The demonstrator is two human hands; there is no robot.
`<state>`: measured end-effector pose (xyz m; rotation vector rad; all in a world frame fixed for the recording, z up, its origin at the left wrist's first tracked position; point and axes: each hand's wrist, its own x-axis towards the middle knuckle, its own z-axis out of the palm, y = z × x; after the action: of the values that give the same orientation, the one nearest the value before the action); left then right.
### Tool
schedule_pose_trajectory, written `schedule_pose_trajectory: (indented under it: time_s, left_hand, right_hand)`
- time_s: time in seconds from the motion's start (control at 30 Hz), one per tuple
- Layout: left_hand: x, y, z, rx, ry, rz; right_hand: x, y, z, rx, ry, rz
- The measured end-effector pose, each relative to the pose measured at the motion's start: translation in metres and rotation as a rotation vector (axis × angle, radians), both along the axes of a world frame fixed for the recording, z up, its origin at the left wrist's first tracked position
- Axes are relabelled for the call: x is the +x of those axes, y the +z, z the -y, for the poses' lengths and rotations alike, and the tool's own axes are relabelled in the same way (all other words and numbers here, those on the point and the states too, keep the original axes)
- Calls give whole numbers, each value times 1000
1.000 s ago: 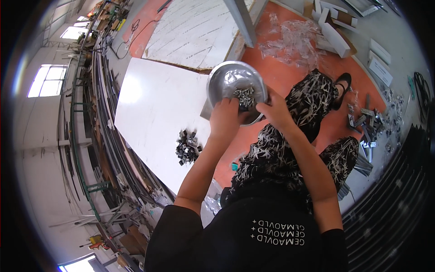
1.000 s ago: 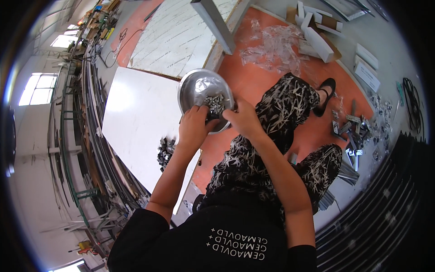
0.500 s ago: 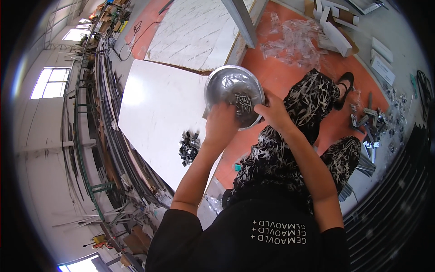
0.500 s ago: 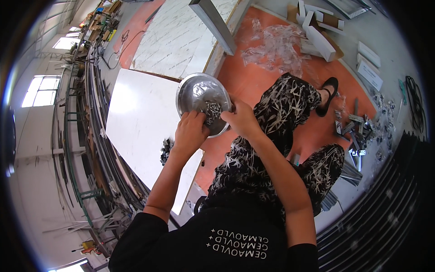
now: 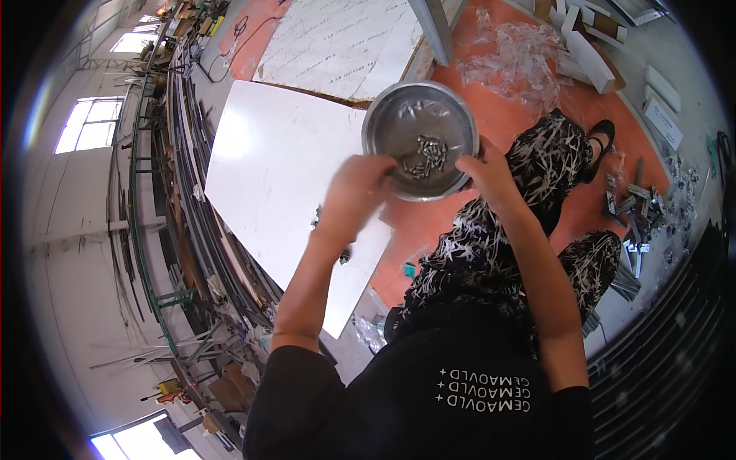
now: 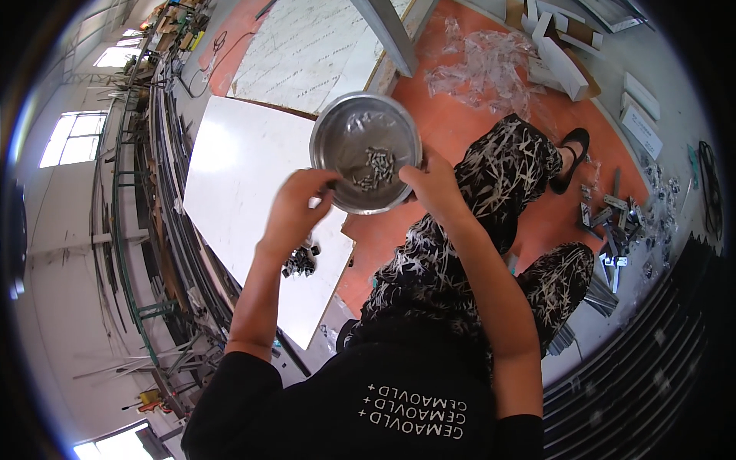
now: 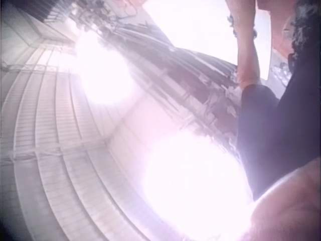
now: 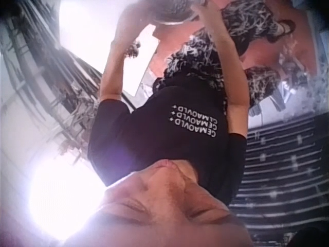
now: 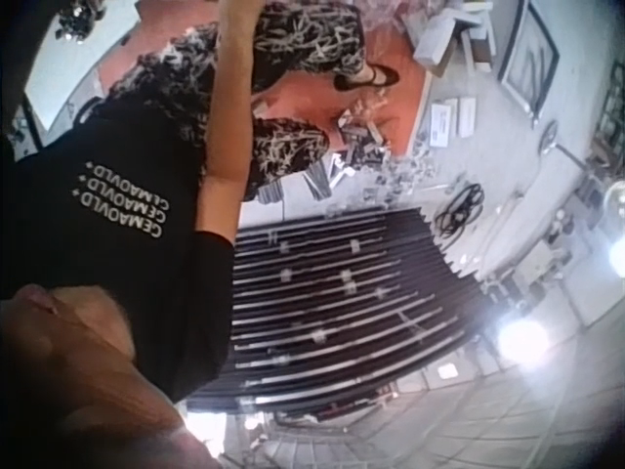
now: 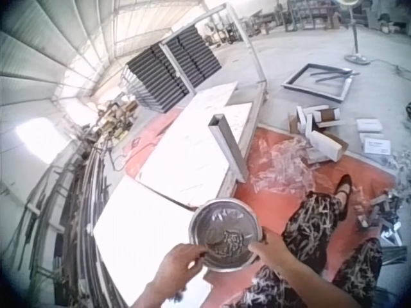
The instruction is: The person handles metal brackets and cardboard boxes, sorts screws from a pile into a metal bowl by hand, and then attaches a metal bracket to a window frame using a power drill.
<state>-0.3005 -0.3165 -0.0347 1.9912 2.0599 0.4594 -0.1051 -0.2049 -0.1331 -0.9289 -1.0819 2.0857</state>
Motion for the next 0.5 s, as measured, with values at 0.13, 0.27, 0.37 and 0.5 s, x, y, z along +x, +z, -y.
schedule_pose_trajectory:
  time_s: [0.13,0.27,0.37,0.5]
  left_hand:
    - [-42,9,26,221,404,55]
    - [-124,-96,97,48,595,-102]
    - [-152,-166,155,-115,679,-180]
    - [-157,-195,186,-275,725,-127]
  right_hand:
    - [2,-2,-2,-10,-77,-18]
    - [1,2,-4,-37,-84,-65]
    - [-2,-9,-3,-58,-66,-91]
    - [-4,-7,1,-72,-106,-114]
